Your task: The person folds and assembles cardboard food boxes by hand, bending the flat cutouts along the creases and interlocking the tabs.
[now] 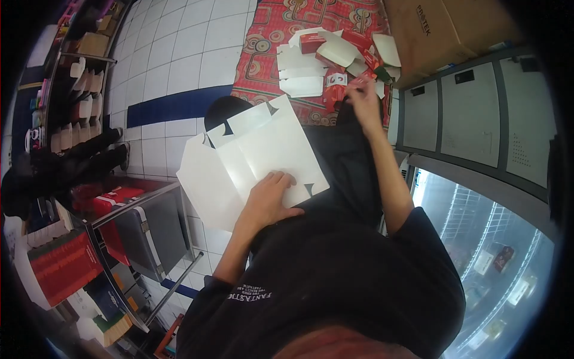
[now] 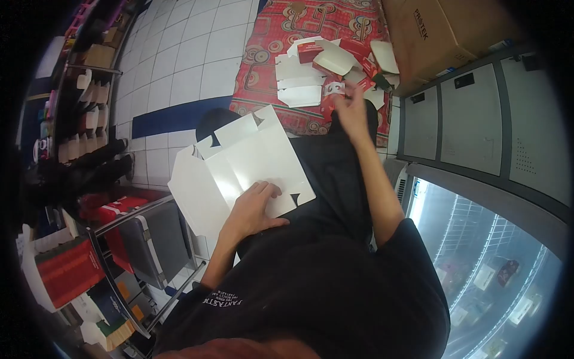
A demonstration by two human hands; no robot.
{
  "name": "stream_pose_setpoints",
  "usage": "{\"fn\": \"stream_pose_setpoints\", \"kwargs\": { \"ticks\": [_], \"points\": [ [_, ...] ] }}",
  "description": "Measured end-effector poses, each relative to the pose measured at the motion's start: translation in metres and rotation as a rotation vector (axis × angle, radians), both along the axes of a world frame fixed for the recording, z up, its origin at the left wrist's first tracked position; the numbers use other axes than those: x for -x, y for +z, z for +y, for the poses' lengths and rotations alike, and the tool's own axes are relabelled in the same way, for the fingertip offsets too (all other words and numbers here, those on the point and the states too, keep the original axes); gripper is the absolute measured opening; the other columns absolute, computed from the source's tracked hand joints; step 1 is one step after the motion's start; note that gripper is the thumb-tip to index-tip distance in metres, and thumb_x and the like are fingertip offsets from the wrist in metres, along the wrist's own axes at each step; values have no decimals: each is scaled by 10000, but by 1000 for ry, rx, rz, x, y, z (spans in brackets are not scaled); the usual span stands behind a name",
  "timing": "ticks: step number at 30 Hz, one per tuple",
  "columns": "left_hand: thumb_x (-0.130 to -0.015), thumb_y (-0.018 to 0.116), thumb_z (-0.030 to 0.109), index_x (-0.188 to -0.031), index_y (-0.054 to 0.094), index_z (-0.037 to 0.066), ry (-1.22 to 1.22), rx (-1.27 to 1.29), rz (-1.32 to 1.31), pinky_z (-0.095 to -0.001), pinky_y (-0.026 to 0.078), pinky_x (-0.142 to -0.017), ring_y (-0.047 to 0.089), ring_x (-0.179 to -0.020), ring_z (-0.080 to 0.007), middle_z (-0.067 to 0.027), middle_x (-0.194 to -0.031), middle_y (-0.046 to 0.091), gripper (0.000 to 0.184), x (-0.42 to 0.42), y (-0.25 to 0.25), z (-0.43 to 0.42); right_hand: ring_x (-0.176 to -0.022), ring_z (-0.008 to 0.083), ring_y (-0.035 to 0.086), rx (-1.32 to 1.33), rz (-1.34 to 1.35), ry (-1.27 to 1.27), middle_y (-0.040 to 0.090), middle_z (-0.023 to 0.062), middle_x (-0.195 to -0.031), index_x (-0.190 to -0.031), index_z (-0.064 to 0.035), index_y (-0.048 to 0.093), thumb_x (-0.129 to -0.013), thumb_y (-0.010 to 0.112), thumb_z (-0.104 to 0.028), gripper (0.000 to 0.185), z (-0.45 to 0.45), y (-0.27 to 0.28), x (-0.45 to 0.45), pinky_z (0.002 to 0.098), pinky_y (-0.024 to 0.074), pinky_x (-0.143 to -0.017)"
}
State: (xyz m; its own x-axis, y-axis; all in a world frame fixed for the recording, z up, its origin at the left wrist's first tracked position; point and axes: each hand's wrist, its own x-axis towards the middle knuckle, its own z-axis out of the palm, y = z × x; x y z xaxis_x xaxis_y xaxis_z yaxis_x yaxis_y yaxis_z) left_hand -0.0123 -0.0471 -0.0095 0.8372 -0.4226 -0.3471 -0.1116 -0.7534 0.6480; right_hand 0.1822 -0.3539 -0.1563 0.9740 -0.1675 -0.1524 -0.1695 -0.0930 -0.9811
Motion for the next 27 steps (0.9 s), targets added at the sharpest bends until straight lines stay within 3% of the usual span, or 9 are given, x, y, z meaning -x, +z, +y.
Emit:
{"fn": "stream_pose_setpoints", "kwargs": {
  "ticks": [1, 4, 9, 14, 16, 18, 22, 23, 27],
  "points": [
    [-784, 964, 273, -1183, 668, 68, -6, -11, 18, -463, 555, -999, 668, -1182, -353, -114, -1169, 697, 538, -1, -3, 0, -985, 161, 697, -68, -46, 77, 715, 114, -1299, -1522, -22, 525, -1042, 753, -184, 555, 13, -10, 11, 332, 580, -863],
    [-812, 941, 262, -1158, 685, 59, -13, -8, 30, -468, 556, -1002, 668, -1184, -356, -122, -1162, 700, 476, 0, -9, 5, -973, 144, 685, -64, 111, 377, 736, 79, -1195, -1375, -17, 699, -1078, 732, -230, 367, 40, -19, 47, 319, 568, -883],
    [-943, 821, 236, -1085, 741, 31, -67, 33, 23, -474, 569, -931, 709, -1062, -381, -169, -1089, 717, 261, -4, -14, 12, -973, 179, 695, -39, 82, 690, 740, 109, -1195, -1433, 2, 677, -1102, 697, -272, 430, 69, 0, 86, 336, 565, -887],
    [-1074, 670, 160, -1081, 730, 11, 279, 52, -61, -487, 562, -747, 725, -815, -464, -241, -882, 741, 161, -23, 28, 9, -955, 241, 681, 202, -124, 483, 715, 138, -1212, -1397, -1, 694, -1111, 668, -303, 417, 76, 81, 97, 371, 550, -906],
    [-1096, 650, 188, -1076, 719, 35, 310, 10, -76, -506, 554, -720, 733, -784, -444, -222, -835, 743, 169, -27, 46, 9, -954, 261, 673, 178, -242, 468, 707, 140, -1227, -1382, -1, 699, -1110, 662, -300, 405, 71, 104, 94, 383, 543, -917],
    [-1102, 654, 197, -1066, 715, 38, 380, -8, -143, -491, 548, -706, 731, -780, -436, -221, -834, 737, 173, -28, 63, 9, -1025, 245, 668, -251, -262, 757, 709, 136, -1221, -1344, -15, 723, -1068, 681, -181, 325, 61, 119, 93, 356, 509, -916],
    [-1118, 639, 180, -1106, 717, 6, 490, 57, -125, -429, 527, -667, 708, -679, -357, -205, -784, 708, 192, -31, 76, 18, -1027, 244, 662, -116, -495, 780, 736, 102, -1123, -1243, -24, 761, -1008, 725, -84, 246, 57, 148, 90, 355, 496, -931],
    [-1124, 626, 167, -1130, 720, -11, 501, 75, -84, -389, 519, -674, 681, -661, -275, -194, -777, 704, 202, -31, 82, 21, -1041, 241, 655, -116, -495, 754, 743, 87, -1097, -1189, -33, 774, -974, 746, -34, 217, 56, 147, 92, 363, 491, -944],
    [-1110, 641, 137, -1144, 740, -21, 471, 182, 38, -365, 529, -700, 677, -702, -232, -186, -824, 725, 190, -27, 87, 31, -1061, 249, 647, -102, -480, 775, 747, 76, -1074, -1068, -47, 792, -895, 823, 24, 190, 59, 159, 95, 382, 490, -973]
  ]
}}
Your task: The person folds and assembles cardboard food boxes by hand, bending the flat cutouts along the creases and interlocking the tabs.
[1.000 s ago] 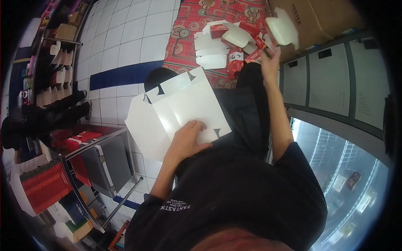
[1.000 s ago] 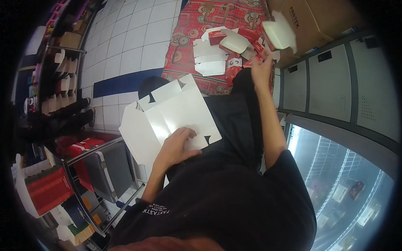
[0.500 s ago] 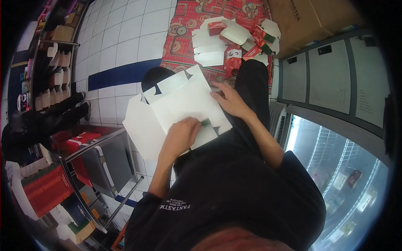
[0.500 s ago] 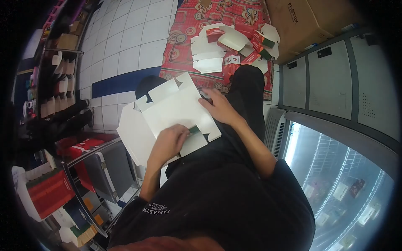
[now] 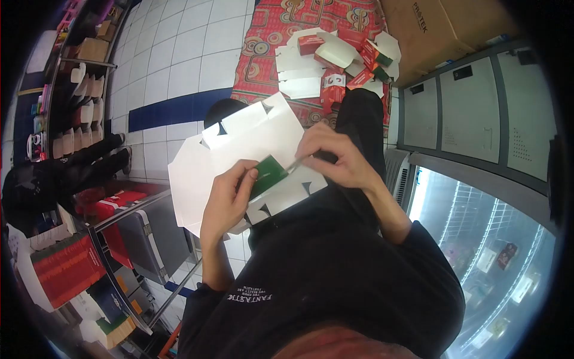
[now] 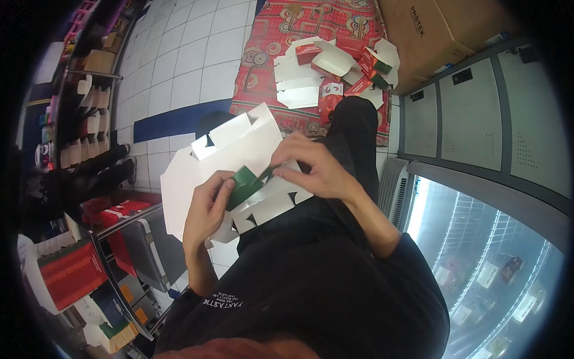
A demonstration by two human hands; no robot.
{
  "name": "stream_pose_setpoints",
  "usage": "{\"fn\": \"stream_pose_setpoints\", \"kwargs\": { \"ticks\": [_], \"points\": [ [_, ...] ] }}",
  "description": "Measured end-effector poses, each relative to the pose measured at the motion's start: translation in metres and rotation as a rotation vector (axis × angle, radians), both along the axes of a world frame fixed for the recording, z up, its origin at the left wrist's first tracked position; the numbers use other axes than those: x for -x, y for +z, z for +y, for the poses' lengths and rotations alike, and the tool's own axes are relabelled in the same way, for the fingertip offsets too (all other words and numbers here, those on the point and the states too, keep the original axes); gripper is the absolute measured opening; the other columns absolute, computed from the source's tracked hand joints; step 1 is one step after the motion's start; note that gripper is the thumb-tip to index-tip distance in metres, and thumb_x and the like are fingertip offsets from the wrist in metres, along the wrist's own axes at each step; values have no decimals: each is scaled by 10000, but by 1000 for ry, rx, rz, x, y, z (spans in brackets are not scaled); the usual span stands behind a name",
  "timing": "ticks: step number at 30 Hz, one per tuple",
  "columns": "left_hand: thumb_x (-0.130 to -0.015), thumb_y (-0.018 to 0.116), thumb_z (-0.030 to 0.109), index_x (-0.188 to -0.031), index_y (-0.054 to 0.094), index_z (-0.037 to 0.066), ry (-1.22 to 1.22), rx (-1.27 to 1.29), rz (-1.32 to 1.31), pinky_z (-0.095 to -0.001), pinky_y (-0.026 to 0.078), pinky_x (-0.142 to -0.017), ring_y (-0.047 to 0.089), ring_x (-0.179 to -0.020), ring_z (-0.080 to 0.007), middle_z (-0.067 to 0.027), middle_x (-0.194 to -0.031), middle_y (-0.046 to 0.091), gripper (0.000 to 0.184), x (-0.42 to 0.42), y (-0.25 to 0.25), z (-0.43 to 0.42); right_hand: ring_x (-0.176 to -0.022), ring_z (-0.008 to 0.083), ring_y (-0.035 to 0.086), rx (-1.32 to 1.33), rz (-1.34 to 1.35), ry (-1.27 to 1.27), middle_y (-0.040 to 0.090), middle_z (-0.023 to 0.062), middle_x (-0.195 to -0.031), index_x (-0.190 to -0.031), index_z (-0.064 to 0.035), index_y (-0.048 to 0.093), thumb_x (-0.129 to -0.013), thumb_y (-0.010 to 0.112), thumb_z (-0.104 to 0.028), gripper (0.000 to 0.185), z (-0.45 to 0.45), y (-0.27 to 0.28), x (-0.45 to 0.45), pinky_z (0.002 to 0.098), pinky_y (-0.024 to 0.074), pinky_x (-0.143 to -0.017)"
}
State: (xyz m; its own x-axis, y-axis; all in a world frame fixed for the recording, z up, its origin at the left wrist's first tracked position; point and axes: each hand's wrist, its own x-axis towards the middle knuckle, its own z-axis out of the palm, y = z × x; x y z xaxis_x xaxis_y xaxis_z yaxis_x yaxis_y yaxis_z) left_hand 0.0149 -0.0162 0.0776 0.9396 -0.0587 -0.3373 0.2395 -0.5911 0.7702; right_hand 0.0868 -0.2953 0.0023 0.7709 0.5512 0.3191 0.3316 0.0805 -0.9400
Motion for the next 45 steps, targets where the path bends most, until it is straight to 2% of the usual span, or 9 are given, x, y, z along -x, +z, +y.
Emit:
{"fn": "stream_pose_setpoints", "kwargs": {
  "ticks": [5, 10, 21, 24, 27, 30, 34, 38, 45],
  "points": [
    [-1072, 678, 80, -1249, 774, -19, -128, 89, -65, -344, 552, -748, 699, -792, -225, -154, -960, 756, 224, 2, 5, -8, -994, 284, 659, 81, -133, 91, 690, 88, -1059, -1059, -48, 781, -890, 872, -44, 192, 25, 20, 16, 395, 517, -941],
    [-1070, 660, 33, -1309, 789, 26, -75, 129, -86, -310, 527, -739, 668, -820, -176, -135, -1004, 723, 271, 4, 0, -1, -970, 266, 669, 160, -108, -327, 646, 103, -1114, -1040, -33, 768, -869, 889, -44, 210, 39, 9, 30, 388, 561, -809],
    [-1020, 732, 5, -1358, 787, 52, -104, 278, 47, -315, 613, -863, 698, -977, -165, -85, -1023, 693, 346, 4, 19, -3, -1149, 279, 642, 202, -212, 24, 634, 94, -1247, -1042, -79, 733, -878, 868, -88, 213, 37, 17, 25, 410, 569, -923],
    [-1013, 742, 19, -1276, 791, 49, -96, 193, -40, -339, 637, -879, 739, -918, -192, -101, -1005, 725, 270, 5, 31, -10, -1182, 276, 635, 134, -326, -335, 630, 118, -1302, -1215, -86, 690, -878, 888, -104, 391, 48, 24, 34, 420, 546, -962],
    [-957, 768, -45, -1152, 782, 17, 45, 130, -284, -347, 628, -813, 748, -894, -234, -121, -997, 716, 206, 9, 46, -31, -1282, 245, 607, -90, 26, -483, 618, 121, -1376, -1373, -67, 598, -921, 882, -116, 536, 60, 13, 43, 418, 514, -1050],
    [-892, 789, -93, -1102, 756, 12, -17, 34, -628, -374, 607, -755, 749, -890, -284, -141, -999, 707, 236, 14, 42, -44, -1395, 214, 553, -444, 768, -21, 589, 80, -1471, -1569, -11, 474, -1033, 810, -169, 653, 68, 6, 62, 439, 449, -1193],
    [-851, 799, -108, -1145, 747, 41, 11, 4, -717, -395, 594, -785, 747, -922, -330, -149, -1064, 721, 334, 21, 26, -52, -1394, 202, 569, -584, 570, 245, 590, 80, -1472, -1621, -18, 437, -1031, 803, -153, 707, 72, -3, 65, 437, 440, -1216],
    [-924, 745, -163, -1189, 668, -2, 76, -29, -823, -349, 604, -875, 694, -1020, -271, -170, -1146, 651, 320, 26, 9, -47, -1371, 183, 589, -535, 734, 297, 593, 68, -1459, -1600, -34, 460, -1019, 806, -120, 681, 72, 2, 64, 421, 475, -1181],
    [-839, 884, -47, -1110, 689, 73, 101, -91, -1054, -397, 602, -879, 765, -1048, -369, -176, -1182, 764, 355, 24, -22, -50, -1225, 139, 653, -417, 830, -85, 663, 62, -1338, -1327, -36, 618, -1006, 754, 20, 353, 80, -16, 50, 303, 529, -1061]
  ]
}}
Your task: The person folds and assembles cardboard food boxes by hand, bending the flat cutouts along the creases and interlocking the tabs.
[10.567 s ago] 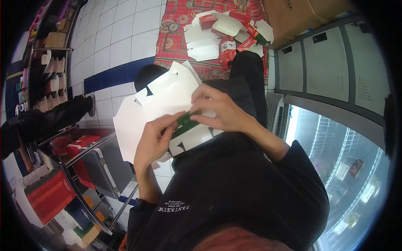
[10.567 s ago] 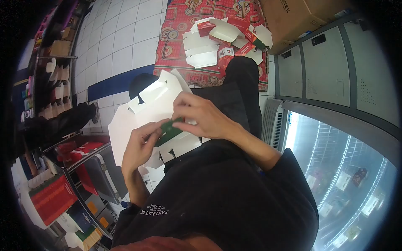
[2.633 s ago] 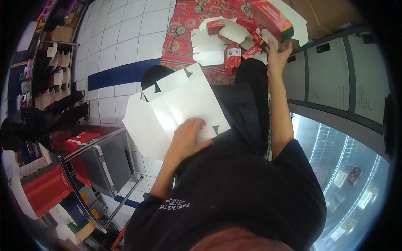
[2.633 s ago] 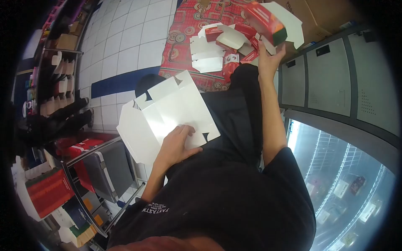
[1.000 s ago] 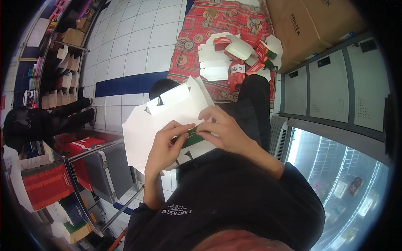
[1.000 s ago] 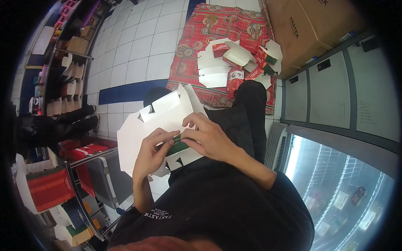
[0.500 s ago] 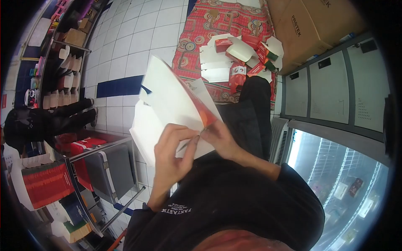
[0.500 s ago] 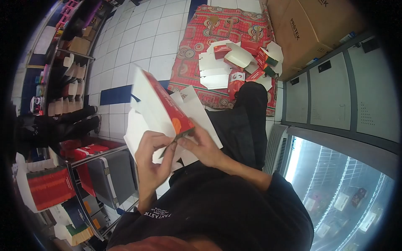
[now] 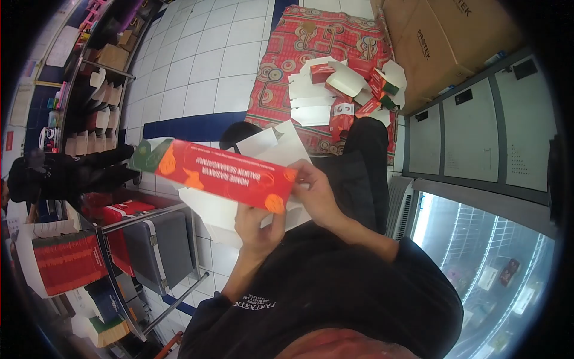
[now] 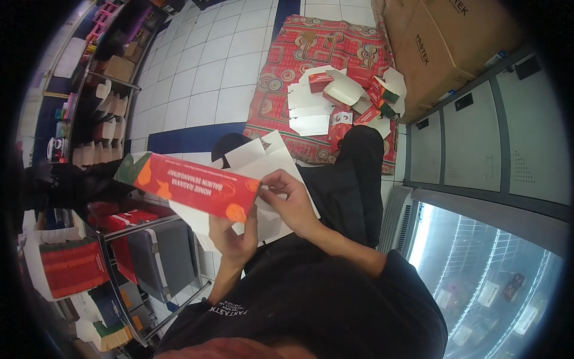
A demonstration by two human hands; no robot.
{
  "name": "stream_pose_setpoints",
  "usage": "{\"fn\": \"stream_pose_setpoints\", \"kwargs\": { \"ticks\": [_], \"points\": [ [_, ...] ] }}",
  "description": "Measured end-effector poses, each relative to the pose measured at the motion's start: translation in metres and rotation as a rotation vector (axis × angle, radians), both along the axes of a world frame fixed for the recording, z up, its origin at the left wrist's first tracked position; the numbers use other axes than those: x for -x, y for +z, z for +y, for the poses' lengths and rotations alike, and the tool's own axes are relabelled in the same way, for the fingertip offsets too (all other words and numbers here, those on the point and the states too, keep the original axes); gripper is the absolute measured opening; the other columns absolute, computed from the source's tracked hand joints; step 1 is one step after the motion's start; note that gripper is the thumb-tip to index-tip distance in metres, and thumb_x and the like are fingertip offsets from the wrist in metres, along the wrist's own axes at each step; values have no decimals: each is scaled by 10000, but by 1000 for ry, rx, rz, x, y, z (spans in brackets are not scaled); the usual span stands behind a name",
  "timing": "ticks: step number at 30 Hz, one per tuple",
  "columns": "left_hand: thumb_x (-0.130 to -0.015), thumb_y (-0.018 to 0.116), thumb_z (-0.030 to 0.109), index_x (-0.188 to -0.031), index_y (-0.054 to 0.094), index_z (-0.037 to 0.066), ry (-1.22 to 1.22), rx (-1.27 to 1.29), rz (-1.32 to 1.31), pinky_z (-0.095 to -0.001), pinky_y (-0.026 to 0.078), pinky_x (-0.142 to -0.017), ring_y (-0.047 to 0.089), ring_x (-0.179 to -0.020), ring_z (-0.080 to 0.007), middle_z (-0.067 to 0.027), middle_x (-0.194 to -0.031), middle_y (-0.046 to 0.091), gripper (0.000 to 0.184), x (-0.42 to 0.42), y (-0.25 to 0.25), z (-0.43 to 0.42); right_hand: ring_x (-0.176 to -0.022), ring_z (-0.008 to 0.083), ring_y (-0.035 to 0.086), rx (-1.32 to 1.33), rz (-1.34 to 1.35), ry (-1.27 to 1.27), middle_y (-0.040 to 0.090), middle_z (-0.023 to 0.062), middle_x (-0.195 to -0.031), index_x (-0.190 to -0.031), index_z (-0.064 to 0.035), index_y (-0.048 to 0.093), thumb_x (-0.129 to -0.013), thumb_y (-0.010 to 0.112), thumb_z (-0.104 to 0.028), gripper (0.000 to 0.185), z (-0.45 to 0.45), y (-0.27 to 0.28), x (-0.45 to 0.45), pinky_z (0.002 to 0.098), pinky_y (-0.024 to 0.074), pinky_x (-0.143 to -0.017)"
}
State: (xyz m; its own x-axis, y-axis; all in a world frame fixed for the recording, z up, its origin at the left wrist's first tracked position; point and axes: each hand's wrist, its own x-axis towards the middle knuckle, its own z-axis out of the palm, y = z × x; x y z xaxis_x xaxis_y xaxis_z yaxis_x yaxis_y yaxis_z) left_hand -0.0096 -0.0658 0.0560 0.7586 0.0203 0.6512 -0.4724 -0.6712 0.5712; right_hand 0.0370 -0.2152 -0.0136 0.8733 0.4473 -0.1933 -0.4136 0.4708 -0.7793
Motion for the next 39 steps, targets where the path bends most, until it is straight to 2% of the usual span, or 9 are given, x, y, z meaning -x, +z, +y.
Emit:
{"fn": "stream_pose_setpoints", "kwargs": {
  "ticks": [5, 11, 13, 17, 22, 25, 31, 35, 39],
  "points": [
    [-840, 900, 12, -1287, 763, 44, -1, -90, 35, -438, 611, -923, 776, -1067, -386, -169, -1238, 780, 468, 3, -34, 3, -1179, 127, 656, 148, 61, -152, 704, 59, -1238, -1266, -5, 666, -997, 740, 60, 286, 5, 14, 1, 292, 548, -1030],
    [-883, 875, 50, -1258, 777, 34, 51, -81, 56, -445, 605, -960, 779, -1091, -375, -160, -1225, 792, 388, -13, -24, -10, -1253, 137, 653, -130, 70, -267, 668, 88, -1328, -1357, 31, 682, -961, 762, 89, 409, 10, 16, 11, 297, 587, -986],
    [-888, 872, 41, -1266, 774, 30, 49, -2, 94, -438, 602, -966, 779, -1100, -371, -165, -1229, 789, 391, -8, -24, -8, -1239, 161, 692, 256, -361, -269, 671, 123, -1358, -1418, 34, 663, -952, 748, 112, 480, 7, 23, 10, 303, 611, -960],
    [-949, 812, -74, -1249, 736, -44, 97, 136, 131, -386, 587, -994, 766, -1112, -265, -165, -1228, 771, 311, -13, -10, -8, -1164, 177, 739, 244, -422, -403, 702, 137, -1324, -1402, 26, 699, -943, 726, 135, 473, 13, 19, 5, 304, 635, -928],
    [-977, 786, -82, -1294, 703, -63, 127, 319, 135, -367, 599, -965, 760, -1109, -231, -162, -1272, 752, 328, -18, -17, -8, -1035, 251, 790, 584, -880, -347, 709, 157, -1282, -1258, 34, 786, -910, 735, 144, 368, -2, 24, 0, 318, 666, -885],
    [-985, 778, -79, -1308, 694, -57, 131, 433, 169, -353, 609, -941, 759, -1112, -219, -160, -1264, 751, 335, -20, -20, -2, -993, 257, 795, 516, -954, -318, 717, 154, -1258, -1265, 26, 789, -901, 743, 140, 384, -2, 15, -3, 308, 667, -852],
    [-1026, 741, -63, -1412, 618, -28, 25, 724, 384, -342, 579, -1011, 714, -1191, -189, -114, -1310, 719, 406, -16, -14, -10, -998, 226, 794, 441, -598, -243, 746, 123, -1173, -1213, 12, 824, -872, 805, 107, 354, -13, 23, -3, 305, 662, -860],
    [-1035, 736, -51, -1436, 608, -15, -11, 803, 409, -354, 551, -1060, 689, -1233, -181, -98, -1345, 718, 423, -14, -20, -16, -1013, 198, 784, 478, -716, -292, 753, 113, -1162, -1142, 15, 845, -859, 839, 88, 292, -12, 14, -5, 323, 657, -910],
    [-1021, 739, -62, -1420, 621, -17, -100, 790, 537, -375, 543, -1091, 672, -1278, -203, -112, -1363, 705, 419, -5, -24, -12, -1097, 179, 762, 216, -391, -280, 762, 113, -1221, -1345, -13, 733, -837, 877, 67, 534, -3, 13, -2, 362, 653, -968]
  ]
}}
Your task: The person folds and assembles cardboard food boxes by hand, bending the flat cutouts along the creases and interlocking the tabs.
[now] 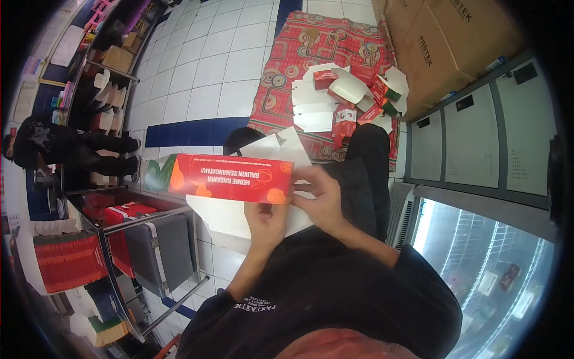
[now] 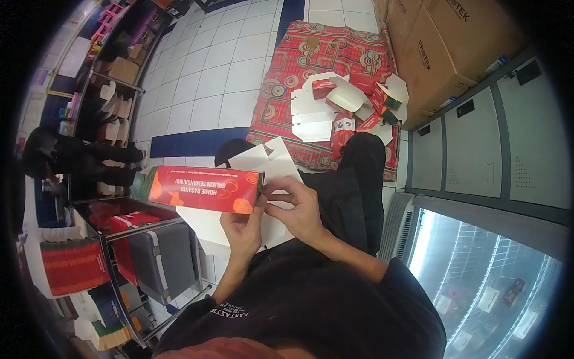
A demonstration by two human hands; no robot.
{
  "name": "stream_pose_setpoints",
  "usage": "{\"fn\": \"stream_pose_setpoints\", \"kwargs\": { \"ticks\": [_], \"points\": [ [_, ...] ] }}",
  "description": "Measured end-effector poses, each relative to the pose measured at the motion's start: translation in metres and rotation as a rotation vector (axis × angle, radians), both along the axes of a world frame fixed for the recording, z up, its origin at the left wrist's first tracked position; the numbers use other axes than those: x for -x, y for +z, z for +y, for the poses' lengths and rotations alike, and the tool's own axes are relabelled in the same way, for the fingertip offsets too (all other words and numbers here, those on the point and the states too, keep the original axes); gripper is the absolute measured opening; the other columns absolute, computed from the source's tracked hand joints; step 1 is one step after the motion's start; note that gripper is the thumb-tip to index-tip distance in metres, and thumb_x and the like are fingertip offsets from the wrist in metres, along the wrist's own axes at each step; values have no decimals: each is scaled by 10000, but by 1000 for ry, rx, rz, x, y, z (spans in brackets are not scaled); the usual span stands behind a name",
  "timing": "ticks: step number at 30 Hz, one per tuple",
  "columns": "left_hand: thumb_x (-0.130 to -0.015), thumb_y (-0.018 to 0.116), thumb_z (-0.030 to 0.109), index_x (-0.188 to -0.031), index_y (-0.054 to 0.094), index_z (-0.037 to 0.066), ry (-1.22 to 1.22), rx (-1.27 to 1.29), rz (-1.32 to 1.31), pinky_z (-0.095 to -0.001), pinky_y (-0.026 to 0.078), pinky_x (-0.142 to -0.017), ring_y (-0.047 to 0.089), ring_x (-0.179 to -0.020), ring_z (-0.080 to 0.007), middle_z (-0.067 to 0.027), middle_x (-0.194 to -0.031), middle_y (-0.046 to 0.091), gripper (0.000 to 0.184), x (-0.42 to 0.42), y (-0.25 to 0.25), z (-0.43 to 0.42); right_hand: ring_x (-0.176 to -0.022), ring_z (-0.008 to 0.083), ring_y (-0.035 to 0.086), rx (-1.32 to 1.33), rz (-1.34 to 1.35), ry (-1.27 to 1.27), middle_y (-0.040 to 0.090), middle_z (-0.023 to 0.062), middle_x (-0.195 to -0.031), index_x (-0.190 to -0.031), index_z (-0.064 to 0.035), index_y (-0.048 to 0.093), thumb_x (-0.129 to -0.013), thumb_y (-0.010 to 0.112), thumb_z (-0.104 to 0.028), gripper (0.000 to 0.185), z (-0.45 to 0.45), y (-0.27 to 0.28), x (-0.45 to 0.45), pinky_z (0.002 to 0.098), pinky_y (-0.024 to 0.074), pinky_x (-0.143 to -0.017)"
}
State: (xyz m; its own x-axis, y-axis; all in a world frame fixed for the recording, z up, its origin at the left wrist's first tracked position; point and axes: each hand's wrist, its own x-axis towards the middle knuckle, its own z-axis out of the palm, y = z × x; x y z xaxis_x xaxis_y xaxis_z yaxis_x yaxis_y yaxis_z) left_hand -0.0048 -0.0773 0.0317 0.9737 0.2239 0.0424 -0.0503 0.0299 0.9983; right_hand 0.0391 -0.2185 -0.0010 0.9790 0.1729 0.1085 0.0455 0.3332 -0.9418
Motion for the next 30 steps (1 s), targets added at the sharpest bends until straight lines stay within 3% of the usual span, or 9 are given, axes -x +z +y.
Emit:
{"fn": "stream_pose_setpoints", "kwargs": {
  "ticks": [7, 9, 11, 15, 19, 21, 24, 27, 30],
  "points": [
    [-973, 819, 24, -1548, 471, -21, -217, -196, -214, -417, 523, -1141, 641, -1341, -254, -166, -1464, 613, 673, -9, 42, 9, -1219, 218, 720, 104, -87, 142, 706, 125, -1352, -1574, -55, 513, -817, 921, 17, 863, -8, -6, -16, 407, 634, -1026],
    [-959, 833, 43, -1599, 360, -21, 103, 70, -209, -400, 516, -1139, 622, -1357, -250, -172, -1458, 613, 799, -5, 39, 5, -1253, 236, 693, 187, -170, 241, 664, 127, -1403, -1588, -59, 503, -811, 940, -36, 891, -14, 0, -20, 417, 599, -1061],
    [-955, 813, 18, -1514, 481, -36, 256, 75, -232, -372, 566, -1036, 678, -1245, -223, -165, -1398, 651, 653, -15, 40, 4, -1287, 254, 665, 272, -258, 345, 621, 129, -1455, -1602, -63, 493, -805, 959, -88, 923, -22, 12, -25, 427, 564, -1097],
    [-828, 766, -103, -1196, 702, 42, 3, -737, -269, -393, 590, -788, 734, -955, -264, -135, -1123, 686, 401, -29, 38, 19, -1331, 275, 588, 101, -219, 378, 517, 145, -1533, -1628, -42, 447, -819, 943, -202, 962, -30, 23, -28, 395, 475, -1128],
    [-798, 791, -74, -1187, 693, 65, -169, -920, -263, -417, 560, -819, 676, -1021, -285, -137, -1160, 665, 425, -32, 7, 35, -1337, 301, 604, 333, -442, -24, 552, 208, -1499, -1626, 5, 404, -883, 861, -113, 880, -26, 22, -26, 428, 496, -1119],
    [-801, 814, -45, -1224, 673, 61, -218, -939, -273, -431, 549, -855, 653, -1071, -283, -142, -1190, 650, 458, -35, 13, 35, -1284, 295, 659, -27, -53, -40, 578, 230, -1494, -1572, 31, 467, -907, 814, -50, 754, -14, 18, -19, 413, 540, -1061],
    [-806, 948, 176, -1497, 413, 74, -227, -460, -204, -460, 509, -988, 553, -1247, -271, -139, -1378, 533, 881, -31, 25, 34, -1236, 313, 703, 178, -198, 103, 604, 238, -1489, -1537, 17, 525, -908, 763, 15, 673, -20, 28, -22, 396, 578, -1005],
    [-839, 949, 210, -1545, 322, 97, -77, 105, -253, -437, 514, -1017, 541, -1265, -256, -125, -1411, 506, 951, -28, 15, 27, -1240, 335, 703, 249, -440, 156, 622, 226, -1476, -1537, -2, 546, -892, 736, 37, 674, -14, 29, -22, 403, 591, -1002],
    [-940, 868, 258, -1559, 276, 104, 102, 35, -209, -433, 511, -1051, 552, -1279, -246, -137, -1423, 501, 870, -25, 25, 18, -1241, 362, 702, 267, -515, 148, 640, 213, -1456, -1522, -20, 599, -881, 675, 96, 655, -12, 24, -20, 421, 606, -1005]
  ]
}}
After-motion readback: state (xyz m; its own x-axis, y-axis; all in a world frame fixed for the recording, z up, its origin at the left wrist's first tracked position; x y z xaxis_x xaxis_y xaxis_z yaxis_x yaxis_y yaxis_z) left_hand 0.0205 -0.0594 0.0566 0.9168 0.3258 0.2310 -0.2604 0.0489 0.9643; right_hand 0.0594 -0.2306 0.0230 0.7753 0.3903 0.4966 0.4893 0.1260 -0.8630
